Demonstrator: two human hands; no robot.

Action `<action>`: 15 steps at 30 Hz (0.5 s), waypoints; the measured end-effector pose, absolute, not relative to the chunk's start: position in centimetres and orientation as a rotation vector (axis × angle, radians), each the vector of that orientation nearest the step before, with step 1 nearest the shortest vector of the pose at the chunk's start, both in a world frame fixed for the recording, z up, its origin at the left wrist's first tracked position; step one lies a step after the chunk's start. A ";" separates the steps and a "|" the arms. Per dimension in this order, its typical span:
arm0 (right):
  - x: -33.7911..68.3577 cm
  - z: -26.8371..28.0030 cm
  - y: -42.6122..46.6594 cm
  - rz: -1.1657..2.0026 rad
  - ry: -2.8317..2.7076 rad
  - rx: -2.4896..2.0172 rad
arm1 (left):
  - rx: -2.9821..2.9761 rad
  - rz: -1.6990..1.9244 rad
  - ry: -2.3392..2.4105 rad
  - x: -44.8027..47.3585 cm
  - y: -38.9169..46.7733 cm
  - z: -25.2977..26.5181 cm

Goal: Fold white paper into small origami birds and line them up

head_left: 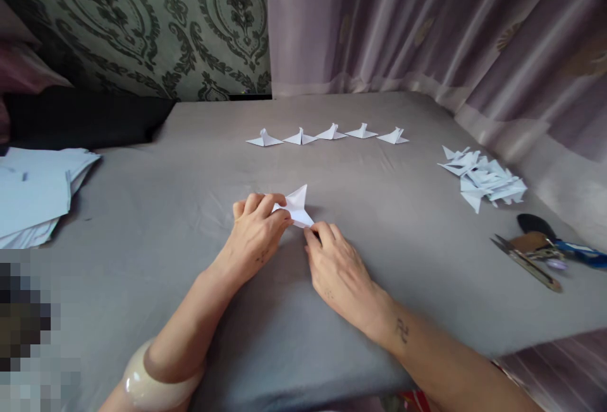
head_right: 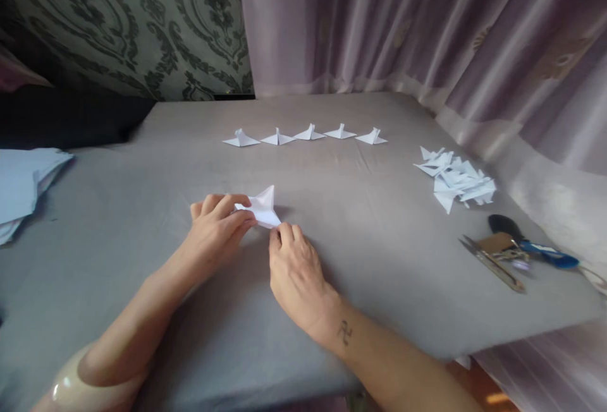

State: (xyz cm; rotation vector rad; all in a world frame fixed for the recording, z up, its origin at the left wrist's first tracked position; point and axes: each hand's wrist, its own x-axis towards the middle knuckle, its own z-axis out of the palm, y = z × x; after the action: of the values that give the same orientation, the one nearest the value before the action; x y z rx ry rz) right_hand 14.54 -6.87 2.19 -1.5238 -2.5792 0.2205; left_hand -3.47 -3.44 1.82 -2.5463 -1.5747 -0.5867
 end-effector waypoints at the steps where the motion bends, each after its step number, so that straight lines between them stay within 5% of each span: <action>1: 14.6 2.2 -6.9 0.220 -2.576 -1.521 | -2.524 -0.602 -1.581 -3.4 -3.3 1.8; 15: 14.6 1.9 -6.1 0.337 -2.512 -1.521 | -2.505 -0.518 -1.505 -2.8 -3.5 1.6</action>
State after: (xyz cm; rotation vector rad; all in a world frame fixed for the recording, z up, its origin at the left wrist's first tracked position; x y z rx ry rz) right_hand 14.63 -6.09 1.88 -1.5207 -2.5118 0.3373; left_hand -2.84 -3.55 1.58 -2.5053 -1.5052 -0.5176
